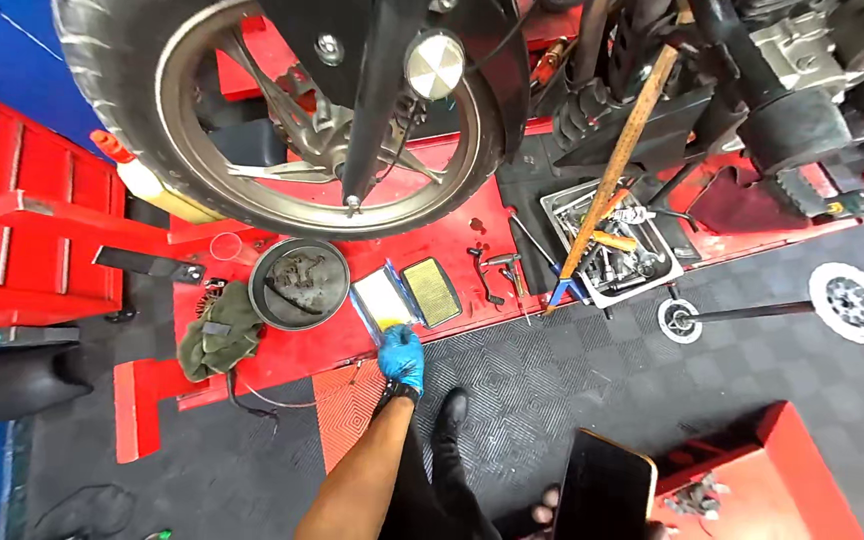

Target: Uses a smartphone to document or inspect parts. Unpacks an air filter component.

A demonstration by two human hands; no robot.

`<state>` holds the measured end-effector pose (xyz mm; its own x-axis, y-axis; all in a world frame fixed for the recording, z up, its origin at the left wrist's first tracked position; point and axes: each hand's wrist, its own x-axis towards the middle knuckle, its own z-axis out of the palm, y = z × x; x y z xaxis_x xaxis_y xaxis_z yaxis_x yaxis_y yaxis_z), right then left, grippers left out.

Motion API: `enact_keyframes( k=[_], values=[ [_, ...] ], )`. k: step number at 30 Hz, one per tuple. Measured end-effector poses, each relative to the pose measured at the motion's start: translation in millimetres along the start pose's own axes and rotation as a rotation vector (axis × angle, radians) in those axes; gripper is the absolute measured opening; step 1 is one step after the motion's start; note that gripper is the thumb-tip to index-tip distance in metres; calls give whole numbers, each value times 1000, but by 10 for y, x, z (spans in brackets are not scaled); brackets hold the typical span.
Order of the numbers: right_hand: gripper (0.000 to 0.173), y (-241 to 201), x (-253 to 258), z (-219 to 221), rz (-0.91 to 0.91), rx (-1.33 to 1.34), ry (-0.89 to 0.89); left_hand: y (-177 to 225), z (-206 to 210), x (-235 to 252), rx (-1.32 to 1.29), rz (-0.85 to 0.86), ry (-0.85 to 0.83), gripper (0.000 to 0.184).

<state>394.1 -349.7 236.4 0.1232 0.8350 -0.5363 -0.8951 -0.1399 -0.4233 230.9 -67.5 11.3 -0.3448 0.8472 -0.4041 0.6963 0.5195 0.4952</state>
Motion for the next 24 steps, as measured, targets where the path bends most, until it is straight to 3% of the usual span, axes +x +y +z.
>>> enact_keyframes(
  k=[3, 6, 10, 15, 19, 22, 24],
  values=[
    [88, 62, 134, 178, 32, 42, -92, -107, -135, 318, 9, -15, 177, 61],
    [92, 126, 278, 401, 86, 90, -182, -142, -175, 777, 23, -64, 71, 82],
    [88, 201, 471, 604, 140, 100, -272, -80, -176, 930, 195, 117, -102, 94],
    [90, 288, 756, 837, 163, 95, -267, -68, -119, 880, 211, 275, -157, 80],
    [85, 382, 955, 1097, 139, 135, -256, 120, -568, 525, -67, 256, -187, 53],
    [89, 498, 1148, 1262, 141, 190, -285, 211, -1125, 147, -506, 306, -434, 31],
    [86, 582, 1285, 1317, 146, 217, -302, 338, -1519, -31, -686, 316, -653, 38]
  ],
)
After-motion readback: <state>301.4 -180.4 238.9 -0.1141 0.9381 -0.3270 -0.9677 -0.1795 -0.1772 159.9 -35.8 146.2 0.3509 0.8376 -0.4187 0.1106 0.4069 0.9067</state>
